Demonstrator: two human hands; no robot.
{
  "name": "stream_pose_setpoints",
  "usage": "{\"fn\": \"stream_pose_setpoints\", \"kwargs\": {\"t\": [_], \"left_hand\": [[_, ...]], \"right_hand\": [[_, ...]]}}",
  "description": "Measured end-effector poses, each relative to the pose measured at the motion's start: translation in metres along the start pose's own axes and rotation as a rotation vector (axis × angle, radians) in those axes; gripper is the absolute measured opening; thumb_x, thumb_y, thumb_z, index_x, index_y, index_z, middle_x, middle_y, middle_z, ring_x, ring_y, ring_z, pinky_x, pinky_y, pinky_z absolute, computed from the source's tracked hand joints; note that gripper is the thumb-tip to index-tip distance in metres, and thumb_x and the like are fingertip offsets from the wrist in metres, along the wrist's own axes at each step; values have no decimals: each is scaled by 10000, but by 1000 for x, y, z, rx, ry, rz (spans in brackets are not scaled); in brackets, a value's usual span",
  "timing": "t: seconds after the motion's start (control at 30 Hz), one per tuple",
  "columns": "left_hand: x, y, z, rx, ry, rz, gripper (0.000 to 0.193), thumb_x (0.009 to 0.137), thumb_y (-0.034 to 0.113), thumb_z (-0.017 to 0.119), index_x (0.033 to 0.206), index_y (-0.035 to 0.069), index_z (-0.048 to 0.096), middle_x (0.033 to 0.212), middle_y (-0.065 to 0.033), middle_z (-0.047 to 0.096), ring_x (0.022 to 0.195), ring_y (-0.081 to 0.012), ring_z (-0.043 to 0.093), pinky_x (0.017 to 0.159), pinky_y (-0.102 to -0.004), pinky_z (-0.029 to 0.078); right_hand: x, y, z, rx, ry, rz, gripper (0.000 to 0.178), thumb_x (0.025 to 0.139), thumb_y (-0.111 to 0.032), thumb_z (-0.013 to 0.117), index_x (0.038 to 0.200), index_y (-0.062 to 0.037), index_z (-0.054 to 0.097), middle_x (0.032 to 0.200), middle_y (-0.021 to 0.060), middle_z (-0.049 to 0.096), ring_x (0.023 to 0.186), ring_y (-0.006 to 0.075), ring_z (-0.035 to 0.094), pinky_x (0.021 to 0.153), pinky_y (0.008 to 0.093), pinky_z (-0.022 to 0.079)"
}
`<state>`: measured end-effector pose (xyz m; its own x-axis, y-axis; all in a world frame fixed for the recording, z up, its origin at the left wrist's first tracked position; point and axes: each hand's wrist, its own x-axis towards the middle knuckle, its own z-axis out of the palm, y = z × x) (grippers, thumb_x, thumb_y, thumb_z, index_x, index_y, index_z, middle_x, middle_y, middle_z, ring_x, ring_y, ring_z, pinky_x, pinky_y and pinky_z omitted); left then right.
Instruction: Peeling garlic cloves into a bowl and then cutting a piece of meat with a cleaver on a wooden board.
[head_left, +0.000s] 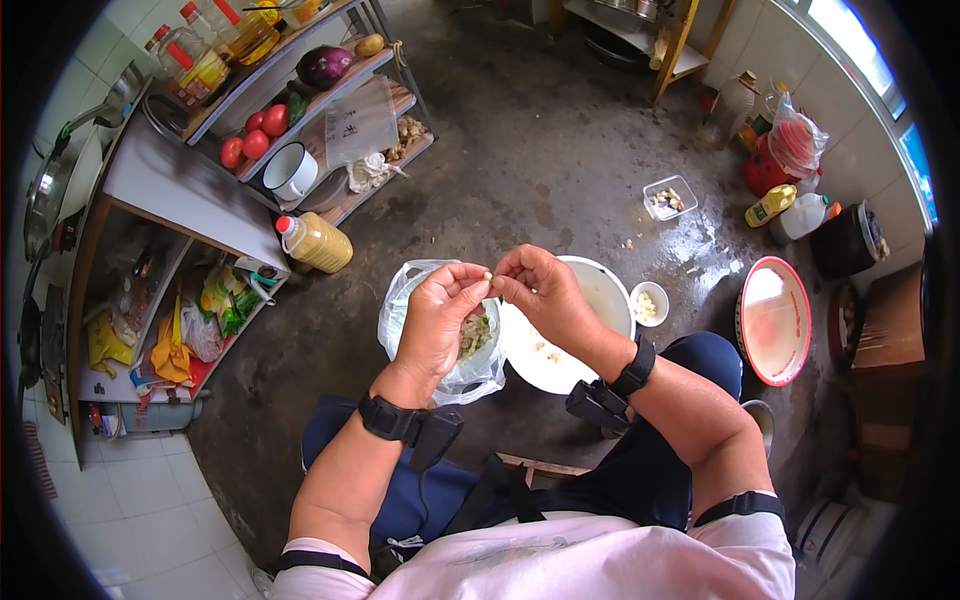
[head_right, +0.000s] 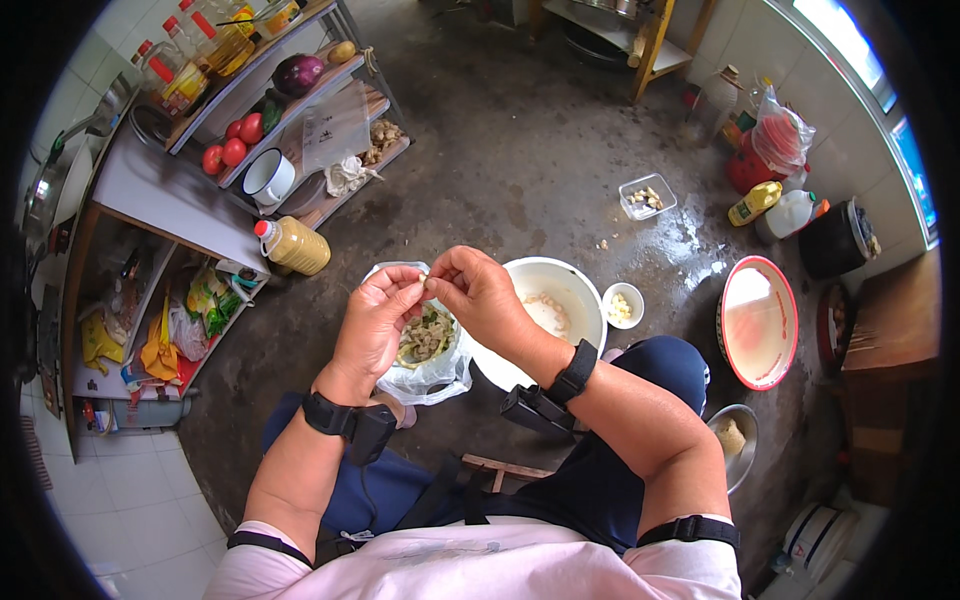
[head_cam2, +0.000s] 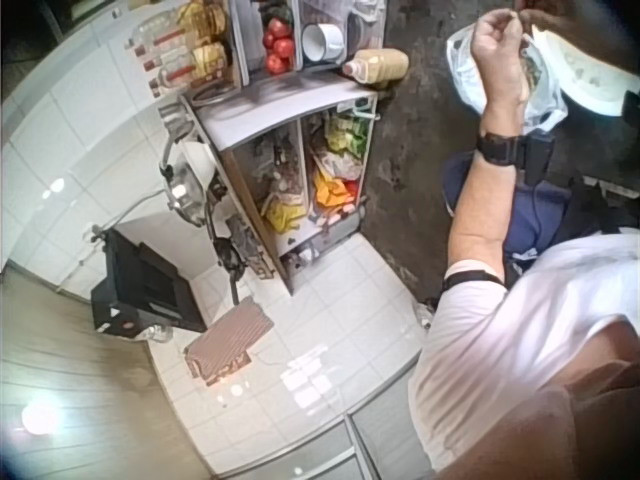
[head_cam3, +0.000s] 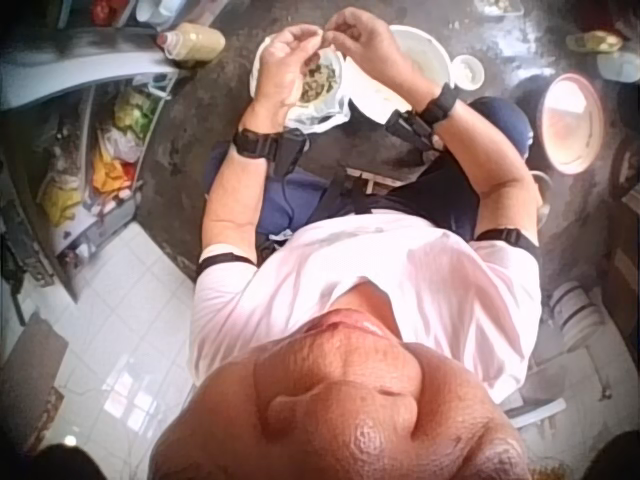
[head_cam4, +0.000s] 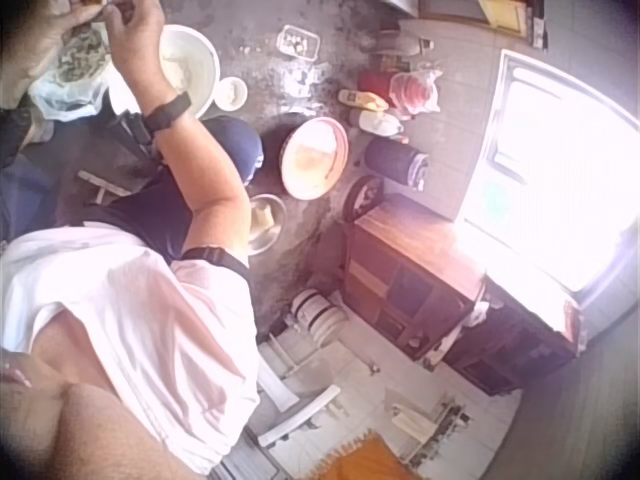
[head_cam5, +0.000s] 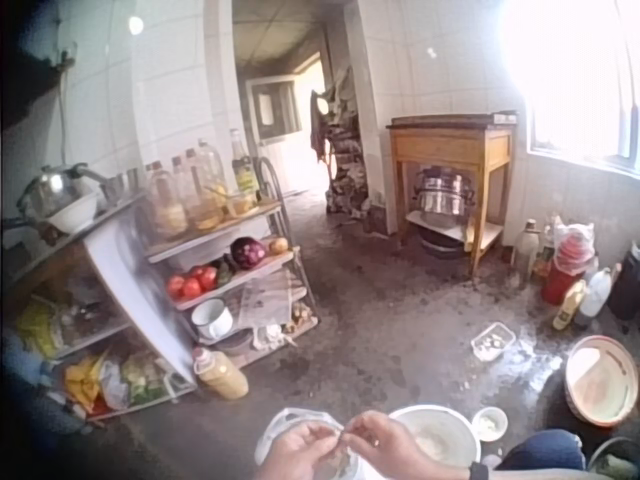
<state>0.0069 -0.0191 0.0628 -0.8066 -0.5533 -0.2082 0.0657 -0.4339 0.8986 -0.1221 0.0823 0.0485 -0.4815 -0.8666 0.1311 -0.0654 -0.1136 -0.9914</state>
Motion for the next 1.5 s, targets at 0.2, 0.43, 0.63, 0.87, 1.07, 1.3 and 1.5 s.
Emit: {"fn": "stream_pose_setpoints", "kwargs": {"t": [0.2,0.43,0.63,0.87,1.07,1.3,1.5], "left_hand": [[-2,0,4,180,38,83,189,837,49,625,1017,8,585,913,-64,646,832,-100,604,723,-212,462],[-5,6,15,411,61,234,145,861,16,584,998,-31,577,960,-94,637,882,-125,617,788,-241,490],[-4,4,15,547,94,343,111,857,-15,568,967,-32,581,958,-84,627,876,-129,615,776,-244,498],[1,-1,11,633,152,498,99,781,-32,637,875,-4,628,856,-56,626,728,-124,620,659,-228,501],[-2,1,15,655,162,425,119,766,-37,647,874,10,633,824,-58,633,717,-127,617,640,-231,501],[-5,8,18,839,135,535,134,737,-51,657,849,20,637,789,-65,632,684,-147,619,596,-241,488],[-6,8,19,898,124,568,131,732,-53,660,836,21,631,773,-72,638,660,-151,618,590,-239,489]], "right_hand": [[-4,-2,-1,-220,40,-102,100,786,-28,661,836,-2,578,777,58,563,653,113,560,579,242,461],[-3,0,-1,17,17,8,69,857,-44,604,870,9,563,812,30,592,715,69,544,624,202,449],[-6,-14,-1,36,-85,173,147,903,-139,566,902,7,572,810,27,607,744,76,562,646,219,449],[-3,-12,-5,157,-87,212,157,906,-161,564,865,-10,587,755,-1,596,717,77,557,647,217,433],[-3,-7,-6,145,-75,216,159,902,-165,571,841,-19,589,745,-4,593,701,67,545,634,214,426],[-3,-10,-8,170,-96,225,147,898,-161,575,872,-17,585,750,3,595,711,69,549,641,210,428],[-1,-7,-13,178,-124,256,101,870,-119,586,861,-19,589,759,14,607,704,75,557,640,209,432]]}}
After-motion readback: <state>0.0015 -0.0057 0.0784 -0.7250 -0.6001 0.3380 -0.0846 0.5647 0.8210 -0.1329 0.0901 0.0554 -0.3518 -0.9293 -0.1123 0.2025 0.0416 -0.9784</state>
